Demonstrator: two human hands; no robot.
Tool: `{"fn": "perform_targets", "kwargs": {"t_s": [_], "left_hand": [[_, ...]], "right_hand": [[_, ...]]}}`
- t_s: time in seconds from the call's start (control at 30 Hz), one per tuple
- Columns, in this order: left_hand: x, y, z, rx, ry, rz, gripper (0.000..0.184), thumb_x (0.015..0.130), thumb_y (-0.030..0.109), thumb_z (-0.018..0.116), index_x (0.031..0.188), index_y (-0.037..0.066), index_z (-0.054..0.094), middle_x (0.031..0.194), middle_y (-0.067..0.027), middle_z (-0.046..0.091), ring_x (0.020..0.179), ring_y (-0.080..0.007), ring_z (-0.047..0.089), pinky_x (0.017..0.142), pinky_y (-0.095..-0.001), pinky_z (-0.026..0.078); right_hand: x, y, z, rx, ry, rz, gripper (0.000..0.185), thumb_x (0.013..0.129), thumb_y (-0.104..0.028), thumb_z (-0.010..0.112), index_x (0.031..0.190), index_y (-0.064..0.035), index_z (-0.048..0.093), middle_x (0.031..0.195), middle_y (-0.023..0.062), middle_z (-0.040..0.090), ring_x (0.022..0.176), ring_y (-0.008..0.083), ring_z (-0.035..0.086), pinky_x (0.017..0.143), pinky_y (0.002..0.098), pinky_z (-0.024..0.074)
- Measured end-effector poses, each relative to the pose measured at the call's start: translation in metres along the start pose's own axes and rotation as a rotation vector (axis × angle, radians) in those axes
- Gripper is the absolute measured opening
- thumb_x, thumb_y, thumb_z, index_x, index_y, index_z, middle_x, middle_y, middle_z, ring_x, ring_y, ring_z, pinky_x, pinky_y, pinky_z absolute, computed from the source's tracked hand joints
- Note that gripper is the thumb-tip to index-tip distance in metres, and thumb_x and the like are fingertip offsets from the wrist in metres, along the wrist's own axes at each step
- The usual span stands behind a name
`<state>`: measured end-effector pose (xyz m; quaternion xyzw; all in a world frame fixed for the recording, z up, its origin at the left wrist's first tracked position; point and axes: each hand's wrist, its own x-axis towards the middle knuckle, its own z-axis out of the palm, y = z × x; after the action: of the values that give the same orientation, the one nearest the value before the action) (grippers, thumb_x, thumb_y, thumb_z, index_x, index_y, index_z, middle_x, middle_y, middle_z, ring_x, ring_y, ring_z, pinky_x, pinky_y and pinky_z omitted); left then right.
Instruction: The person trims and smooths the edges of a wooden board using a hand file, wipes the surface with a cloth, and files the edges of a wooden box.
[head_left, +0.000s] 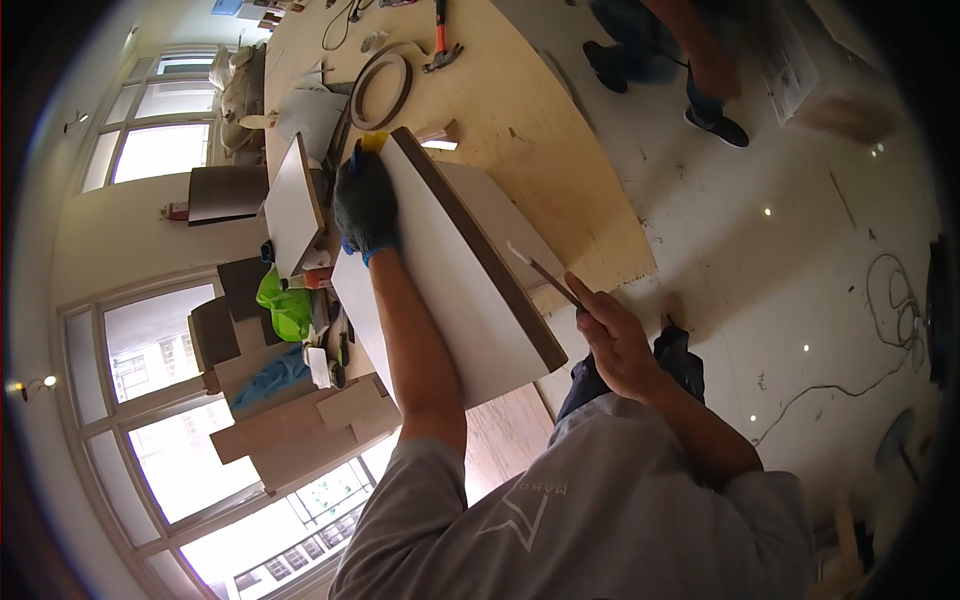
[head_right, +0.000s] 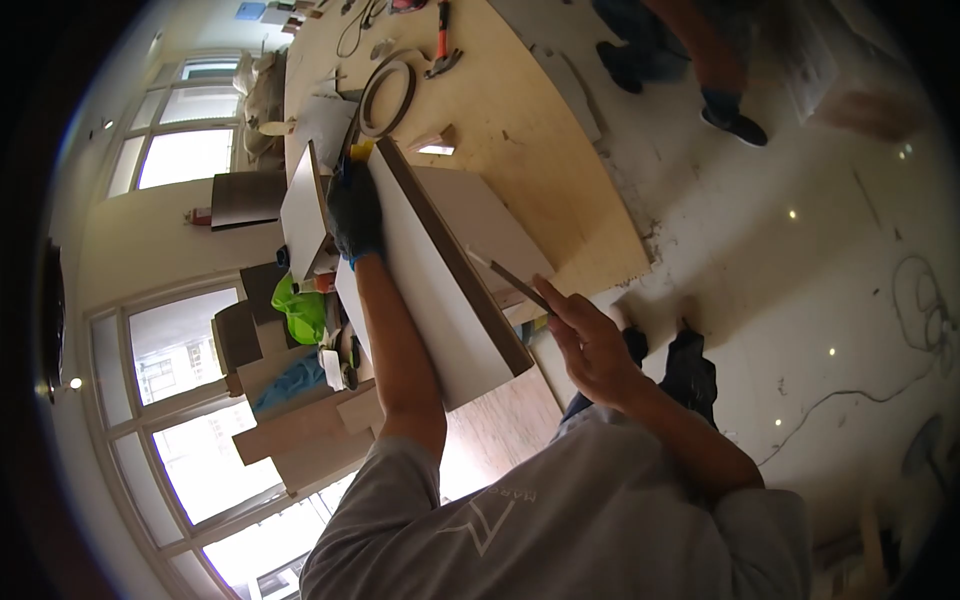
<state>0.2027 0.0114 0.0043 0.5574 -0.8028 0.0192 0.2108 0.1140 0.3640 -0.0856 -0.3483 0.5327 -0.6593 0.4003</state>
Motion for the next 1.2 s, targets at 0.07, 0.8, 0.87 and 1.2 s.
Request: {"fn": "perform_targets", "kwargs": {"t_s": [0.07, 0.8, 0.87, 1.2], "left_hand": [[-0.001, 0.0, 0.002, -0.001, 0.041, 0.025, 0.047, 0.096, 0.046, 0.048, 0.099, 0.005, 0.07, 0.093, -0.0242, 0.069, 0.092, -0.0446, 0.066, 0.076, -0.0551, 0.051], [-0.002, 0.001, 0.002, -0.072, 0.022, -0.122, 0.042, 0.095, 0.045, 0.055, 0.108, 0.008, 0.07, 0.101, -0.0203, 0.071, 0.096, -0.0406, 0.068, 0.081, -0.05, 0.052], [-0.005, 0.0, 0.002, -0.087, 0.013, -0.121, 0.042, 0.096, 0.045, 0.055, 0.112, 0.009, 0.069, 0.102, -0.0207, 0.071, 0.1, -0.0402, 0.067, 0.082, -0.0488, 0.052], [-0.004, 0.006, -0.005, -0.033, 0.045, -0.132, 0.036, 0.095, 0.04, 0.056, 0.107, 0.01, 0.071, 0.098, -0.0185, 0.072, 0.094, -0.0397, 0.068, 0.083, -0.0495, 0.052]], "right_hand": [[0.011, -0.003, -0.002, -0.067, -0.047, -0.061, 0.048, 0.098, 0.001, 0.054, 0.145, -0.0104, 0.052, 0.082, 0.0084, 0.05, 0.072, 0.0179, 0.049, 0.072, 0.0292, 0.0429], [0.065, 0.006, 0.024, -0.178, 0.007, -0.156, 0.049, 0.094, 0.005, 0.057, 0.139, -0.0152, 0.06, 0.081, 0.0118, 0.057, 0.071, 0.0257, 0.058, 0.07, 0.035, 0.0488], [0.079, 0.007, 0.032, -0.179, 0.024, -0.174, 0.049, 0.094, 0.005, 0.057, 0.139, -0.0148, 0.06, 0.081, 0.0126, 0.057, 0.07, 0.0259, 0.058, 0.07, 0.0348, 0.0485], [0.116, 0.007, 0.034, -0.267, -0.008, -0.266, 0.049, 0.093, 0.006, 0.059, 0.138, -0.0128, 0.061, 0.076, 0.0107, 0.052, 0.068, 0.0229, 0.055, 0.067, 0.0316, 0.0459]]}}
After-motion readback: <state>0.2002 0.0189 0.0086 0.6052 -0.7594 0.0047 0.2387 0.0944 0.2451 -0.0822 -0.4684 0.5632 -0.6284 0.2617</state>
